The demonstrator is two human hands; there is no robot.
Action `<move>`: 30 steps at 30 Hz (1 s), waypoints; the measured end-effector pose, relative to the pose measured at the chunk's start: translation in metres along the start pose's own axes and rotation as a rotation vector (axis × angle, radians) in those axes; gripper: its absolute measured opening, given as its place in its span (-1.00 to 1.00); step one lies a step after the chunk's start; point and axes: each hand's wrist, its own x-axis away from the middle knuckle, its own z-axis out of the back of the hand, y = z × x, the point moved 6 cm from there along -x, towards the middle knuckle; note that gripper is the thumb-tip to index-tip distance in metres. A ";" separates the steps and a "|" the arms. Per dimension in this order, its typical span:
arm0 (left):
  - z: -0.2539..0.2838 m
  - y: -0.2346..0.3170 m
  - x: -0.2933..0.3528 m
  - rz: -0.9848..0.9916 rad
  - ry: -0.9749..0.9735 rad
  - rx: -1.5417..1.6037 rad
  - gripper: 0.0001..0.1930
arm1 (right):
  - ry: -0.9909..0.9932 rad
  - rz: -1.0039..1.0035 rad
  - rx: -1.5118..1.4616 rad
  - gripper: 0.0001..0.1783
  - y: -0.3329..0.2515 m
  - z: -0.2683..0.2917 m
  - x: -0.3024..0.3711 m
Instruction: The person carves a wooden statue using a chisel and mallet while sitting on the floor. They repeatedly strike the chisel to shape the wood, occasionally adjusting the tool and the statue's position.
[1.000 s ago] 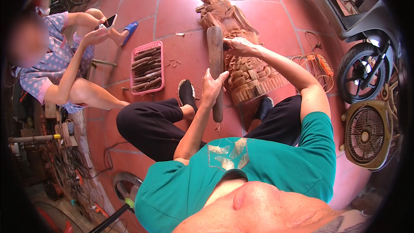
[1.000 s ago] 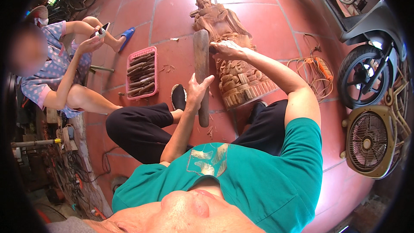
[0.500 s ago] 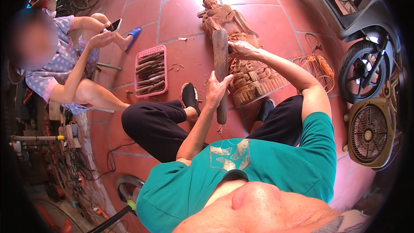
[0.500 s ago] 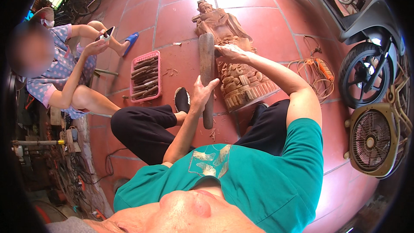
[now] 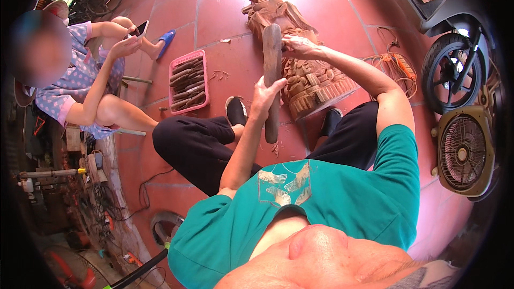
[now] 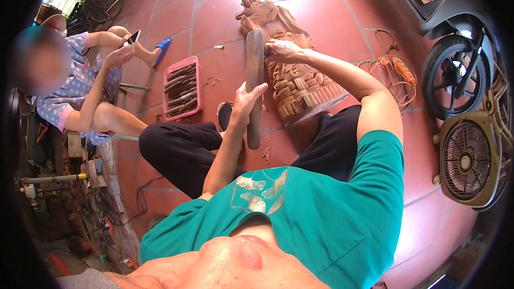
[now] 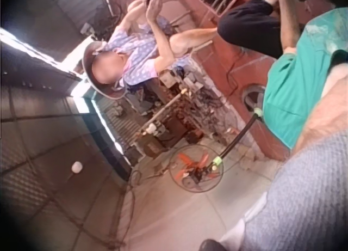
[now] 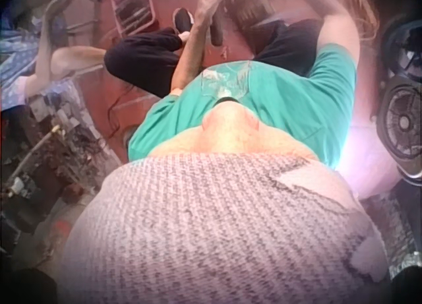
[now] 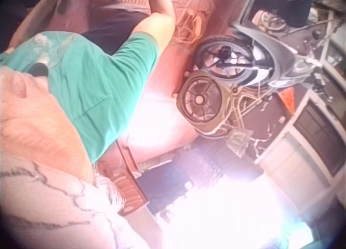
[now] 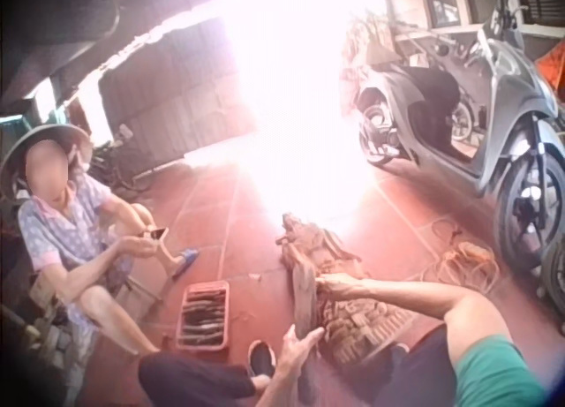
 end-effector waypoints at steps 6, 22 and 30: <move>0.027 0.015 -0.002 -0.012 0.165 0.066 -0.65 | 0.127 -0.070 -0.259 -0.55 0.029 0.013 0.006; 0.038 -0.003 -0.011 0.025 0.173 0.098 -0.62 | 0.025 -0.091 -0.204 -0.60 0.033 -0.019 -0.023; 0.040 -0.006 -0.014 0.007 0.182 0.082 -0.63 | -0.100 -0.097 -0.168 -0.51 0.035 -0.030 -0.032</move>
